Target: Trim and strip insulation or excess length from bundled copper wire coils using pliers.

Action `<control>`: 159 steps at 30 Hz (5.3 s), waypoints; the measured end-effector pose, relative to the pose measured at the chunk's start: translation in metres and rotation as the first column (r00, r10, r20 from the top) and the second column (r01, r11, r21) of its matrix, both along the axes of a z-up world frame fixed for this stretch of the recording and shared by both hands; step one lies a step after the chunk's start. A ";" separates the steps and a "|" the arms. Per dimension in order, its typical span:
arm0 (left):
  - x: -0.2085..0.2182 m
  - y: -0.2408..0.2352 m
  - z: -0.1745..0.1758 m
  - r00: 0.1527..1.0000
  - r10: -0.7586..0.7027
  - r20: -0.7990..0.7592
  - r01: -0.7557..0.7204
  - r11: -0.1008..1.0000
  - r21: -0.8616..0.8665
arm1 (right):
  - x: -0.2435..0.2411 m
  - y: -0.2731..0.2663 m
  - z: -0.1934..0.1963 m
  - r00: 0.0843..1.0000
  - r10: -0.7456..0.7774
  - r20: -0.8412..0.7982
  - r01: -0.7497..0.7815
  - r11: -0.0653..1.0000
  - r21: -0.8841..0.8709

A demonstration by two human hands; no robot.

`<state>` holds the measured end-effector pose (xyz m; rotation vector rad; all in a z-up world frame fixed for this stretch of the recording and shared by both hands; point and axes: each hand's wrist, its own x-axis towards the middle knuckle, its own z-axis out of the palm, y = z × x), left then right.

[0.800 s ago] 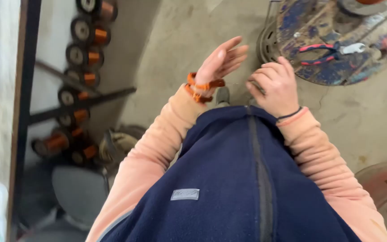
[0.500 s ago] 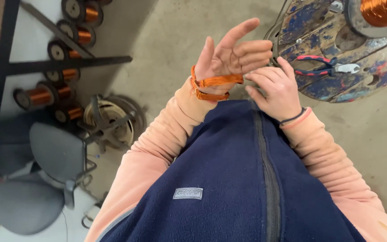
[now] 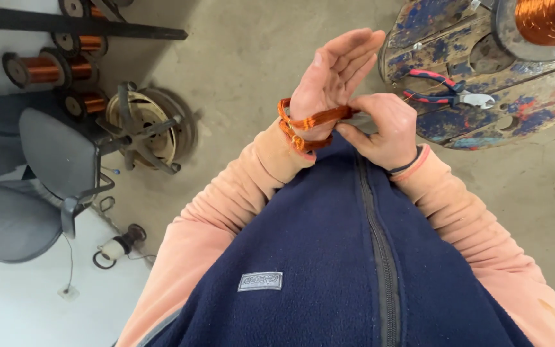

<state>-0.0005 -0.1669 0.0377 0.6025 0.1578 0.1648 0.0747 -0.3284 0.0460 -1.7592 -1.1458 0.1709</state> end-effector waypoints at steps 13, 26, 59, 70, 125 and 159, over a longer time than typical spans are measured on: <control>0.042 -0.015 -0.012 0.962 -0.271 -0.044 0.269 0.962 -0.047 | 0.019 -0.003 0.002 0.984 -0.163 0.067 0.163 0.987 0.015; 0.094 -0.005 -0.047 0.945 -0.321 -0.060 0.308 0.938 -0.159 | 0.027 0.030 -0.012 0.834 -0.548 0.065 0.551 0.835 -0.022; 0.093 0.086 0.034 0.656 -0.754 -0.038 0.467 0.366 0.805 | 0.086 0.032 0.069 1.000 -0.015 0.016 0.018 0.976 -0.219; 0.078 0.081 0.021 0.802 -0.546 -0.242 0.571 0.583 0.578 | 0.076 0.028 0.062 0.997 -0.076 -0.018 0.069 0.967 -0.245; 0.100 0.078 0.015 0.614 -0.787 -0.064 0.675 0.480 0.560 | -0.020 -0.122 -0.116 -0.035 -0.161 -0.986 0.860 0.499 -0.112; 0.096 0.028 0.062 0.877 -0.410 -0.249 0.364 0.231 0.902 | 0.102 -0.042 0.159 0.431 0.304 0.850 0.633 0.569 -0.524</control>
